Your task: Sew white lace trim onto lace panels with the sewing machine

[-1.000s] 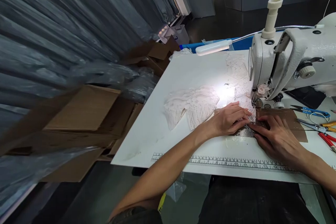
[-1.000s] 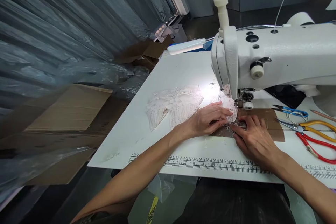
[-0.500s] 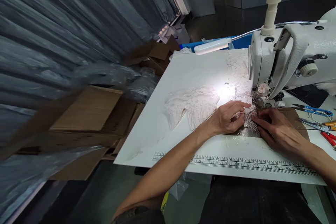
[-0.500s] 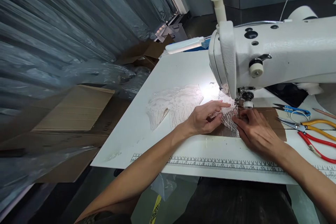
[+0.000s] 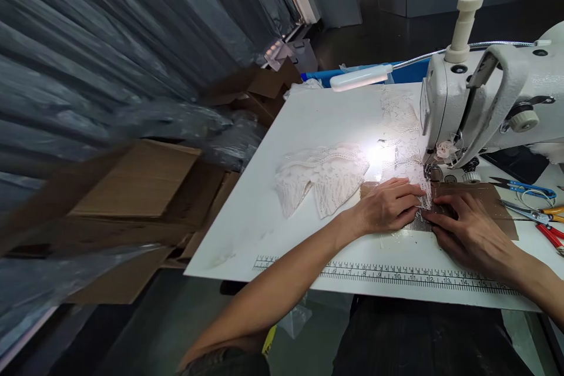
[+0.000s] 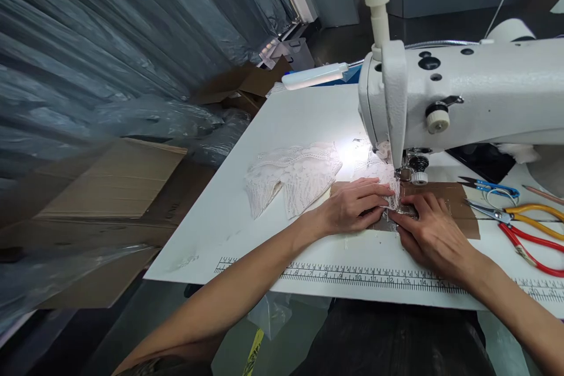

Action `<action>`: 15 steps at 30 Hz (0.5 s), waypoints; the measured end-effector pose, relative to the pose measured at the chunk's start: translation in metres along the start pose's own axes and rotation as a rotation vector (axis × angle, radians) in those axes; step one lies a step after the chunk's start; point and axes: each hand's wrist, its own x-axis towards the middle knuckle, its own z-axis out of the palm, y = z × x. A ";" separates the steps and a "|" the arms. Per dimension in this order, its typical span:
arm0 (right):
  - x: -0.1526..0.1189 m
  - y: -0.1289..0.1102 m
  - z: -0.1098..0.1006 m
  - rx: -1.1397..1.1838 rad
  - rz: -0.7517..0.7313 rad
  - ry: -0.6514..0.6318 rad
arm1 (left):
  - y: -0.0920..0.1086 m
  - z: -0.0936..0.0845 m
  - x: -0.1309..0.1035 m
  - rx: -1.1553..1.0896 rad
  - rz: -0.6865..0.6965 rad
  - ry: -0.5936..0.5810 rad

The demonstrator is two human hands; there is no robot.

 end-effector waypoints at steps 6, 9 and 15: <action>0.002 0.001 -0.002 0.006 -0.008 0.009 | 0.003 0.001 0.001 0.056 0.031 0.110; 0.002 -0.001 -0.001 0.019 -0.015 0.016 | 0.003 0.001 0.003 0.063 0.042 0.095; 0.004 0.001 -0.010 0.037 0.005 -0.025 | 0.004 0.003 0.003 0.029 0.046 0.111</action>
